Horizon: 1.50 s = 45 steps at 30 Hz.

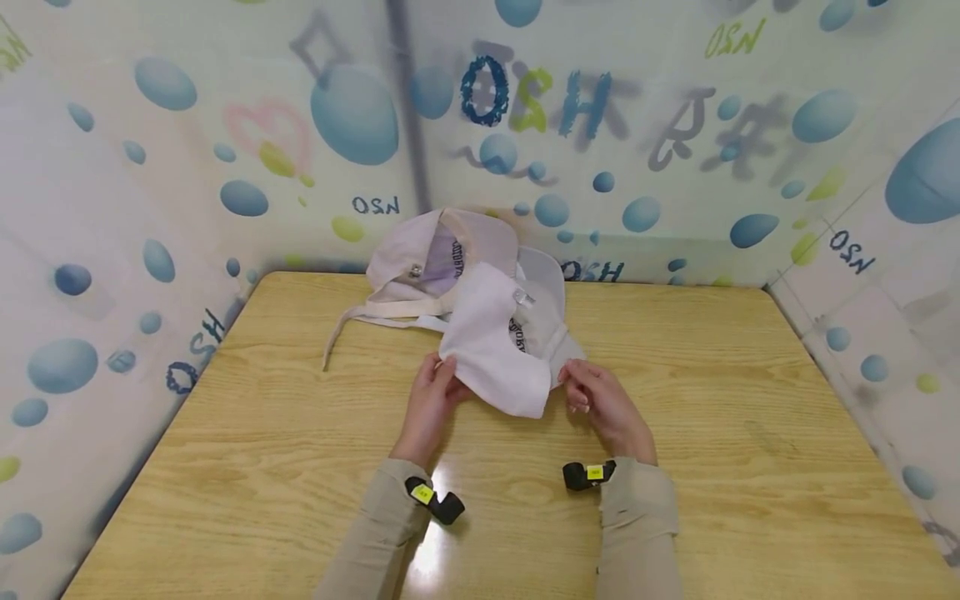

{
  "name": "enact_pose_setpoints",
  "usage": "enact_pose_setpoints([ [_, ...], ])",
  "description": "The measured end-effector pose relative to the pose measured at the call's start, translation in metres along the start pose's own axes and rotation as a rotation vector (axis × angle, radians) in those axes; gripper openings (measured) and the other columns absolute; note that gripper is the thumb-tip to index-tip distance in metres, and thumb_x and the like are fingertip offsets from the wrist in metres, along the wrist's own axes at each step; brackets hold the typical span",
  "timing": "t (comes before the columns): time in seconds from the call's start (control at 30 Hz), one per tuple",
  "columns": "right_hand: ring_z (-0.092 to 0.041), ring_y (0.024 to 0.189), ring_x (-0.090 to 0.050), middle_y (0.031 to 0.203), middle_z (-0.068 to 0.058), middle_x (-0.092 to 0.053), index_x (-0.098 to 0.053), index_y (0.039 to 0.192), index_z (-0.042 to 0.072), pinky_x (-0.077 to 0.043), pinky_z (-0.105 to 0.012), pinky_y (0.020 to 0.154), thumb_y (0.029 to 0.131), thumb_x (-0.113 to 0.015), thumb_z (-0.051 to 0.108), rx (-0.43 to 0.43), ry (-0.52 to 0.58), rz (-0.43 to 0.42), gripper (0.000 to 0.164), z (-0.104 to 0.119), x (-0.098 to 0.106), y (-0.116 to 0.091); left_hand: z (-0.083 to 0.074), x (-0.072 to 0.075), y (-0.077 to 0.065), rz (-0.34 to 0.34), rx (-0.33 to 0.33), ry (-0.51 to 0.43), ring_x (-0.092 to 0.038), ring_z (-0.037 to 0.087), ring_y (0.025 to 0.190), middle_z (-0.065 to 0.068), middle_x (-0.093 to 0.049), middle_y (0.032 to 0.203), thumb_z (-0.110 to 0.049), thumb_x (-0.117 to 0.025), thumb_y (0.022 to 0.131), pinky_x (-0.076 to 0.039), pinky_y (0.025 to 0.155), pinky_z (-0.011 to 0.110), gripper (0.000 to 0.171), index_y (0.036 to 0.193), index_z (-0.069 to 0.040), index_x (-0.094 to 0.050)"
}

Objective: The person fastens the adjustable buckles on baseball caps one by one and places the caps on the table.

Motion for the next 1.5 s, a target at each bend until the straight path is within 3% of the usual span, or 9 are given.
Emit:
enact_pose_setpoints([
  [0.1,-0.011,0.05,-0.036,0.056,0.001,-0.039,-0.05,0.088,-0.003,-0.023,-0.03,0.05,0.096,-0.04,0.02,0.031,0.039,-0.082,0.027,0.005,0.002,0.0,-0.001,-0.001,0.0,0.015,-0.002,0.009,-0.057,0.019,0.086,0.009,-0.057,0.102,-0.031,-0.049,0.092,-0.047,0.077,0.041,0.03,0.113,-0.009,-0.047],
  [0.2,-0.01,0.055,-0.044,0.064,-0.001,-0.049,-0.05,0.091,-0.005,-0.034,-0.023,0.047,0.096,-0.04,0.018,0.08,0.044,-0.118,0.026,0.013,0.001,0.001,-0.002,-0.002,0.0,0.029,-0.005,0.007,-0.057,0.02,0.087,0.01,-0.056,0.105,-0.03,-0.05,0.091,-0.048,0.077,0.04,0.033,0.117,-0.01,-0.047],
  [0.37,-0.018,0.081,-0.058,0.093,-0.009,-0.06,-0.053,0.104,-0.005,-0.05,-0.025,0.069,0.097,-0.039,0.017,0.155,-0.035,-0.139,0.027,0.029,-0.011,0.005,-0.003,-0.003,0.0,0.05,-0.007,0.005,-0.057,0.021,0.089,0.01,-0.055,0.107,-0.029,-0.053,0.09,-0.048,0.078,0.04,0.035,0.12,-0.012,-0.049],
  [0.5,-0.033,0.108,-0.049,0.116,-0.016,-0.055,-0.049,0.117,-0.005,-0.044,-0.036,0.087,0.097,-0.037,0.02,0.2,-0.105,-0.126,0.034,0.04,-0.024,0.008,-0.004,-0.004,0.0,0.062,-0.009,0.019,-0.057,0.022,0.088,0.01,-0.055,0.106,-0.03,-0.056,0.088,-0.047,0.08,0.041,0.037,0.119,-0.011,-0.051],
  [0.6,-0.041,0.115,-0.04,0.123,-0.022,-0.048,-0.045,0.122,-0.007,-0.04,-0.042,0.092,0.098,-0.035,0.02,0.229,-0.094,-0.101,0.037,0.047,-0.032,0.01,-0.005,-0.005,0.0,0.073,-0.018,0.02,-0.056,0.022,0.09,0.01,-0.055,0.107,-0.03,-0.057,0.087,-0.046,0.081,0.042,0.038,0.118,-0.01,-0.053],
  [0.8,-0.041,0.116,-0.039,0.126,-0.022,-0.046,-0.043,0.125,-0.007,-0.039,-0.043,0.092,0.099,-0.032,0.02,0.253,-0.12,-0.114,0.039,0.055,-0.04,0.009,-0.01,-0.007,-0.002,0.107,-0.033,0.018,-0.054,0.019,0.095,0.008,-0.054,0.108,-0.023,-0.056,0.089,-0.044,0.085,0.042,0.036,0.12,-0.006,-0.052],
  [1.07,-0.025,0.114,-0.044,0.124,-0.012,-0.046,-0.048,0.121,-0.001,-0.042,-0.03,0.09,0.096,-0.04,0.025,0.296,-0.161,-0.351,0.037,0.064,-0.028,0.001,-0.015,-0.011,-0.007,0.169,-0.093,0.069,-0.055,0.022,0.096,0.011,-0.057,0.108,-0.021,-0.06,0.086,-0.046,0.084,0.038,0.035,0.116,-0.003,-0.056],
  [1.33,-0.013,0.079,-0.047,0.086,-0.001,-0.05,-0.06,0.097,0.008,-0.041,-0.02,0.07,0.094,-0.039,0.039,0.222,-0.306,-0.335,0.038,0.075,-0.032,-0.011,-0.025,-0.021,-0.018,0.32,-0.074,0.088,-0.053,0.019,0.102,0.008,-0.057,0.113,-0.008,-0.058,0.087,-0.041,0.089,0.034,0.029,0.115,-0.001,-0.058],
  [1.5,-0.017,0.074,-0.043,0.084,-0.004,-0.048,-0.056,0.099,0.006,-0.038,-0.025,0.059,0.093,-0.032,0.048,0.127,-0.478,-0.308,0.049,0.082,-0.038,-0.018,-0.035,-0.027,-0.024,0.402,-0.131,0.067,-0.049,0.023,0.109,0.01,-0.053,0.12,-0.004,-0.056,0.087,-0.038,0.093,0.035,0.03,0.116,0.001,-0.056],
])
Point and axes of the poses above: each hand's wrist, its own y-axis towards the middle knuckle, its own x-axis out of the back of the hand, z = x × y, the point moved 5 cm from there along y, towards the middle knuckle
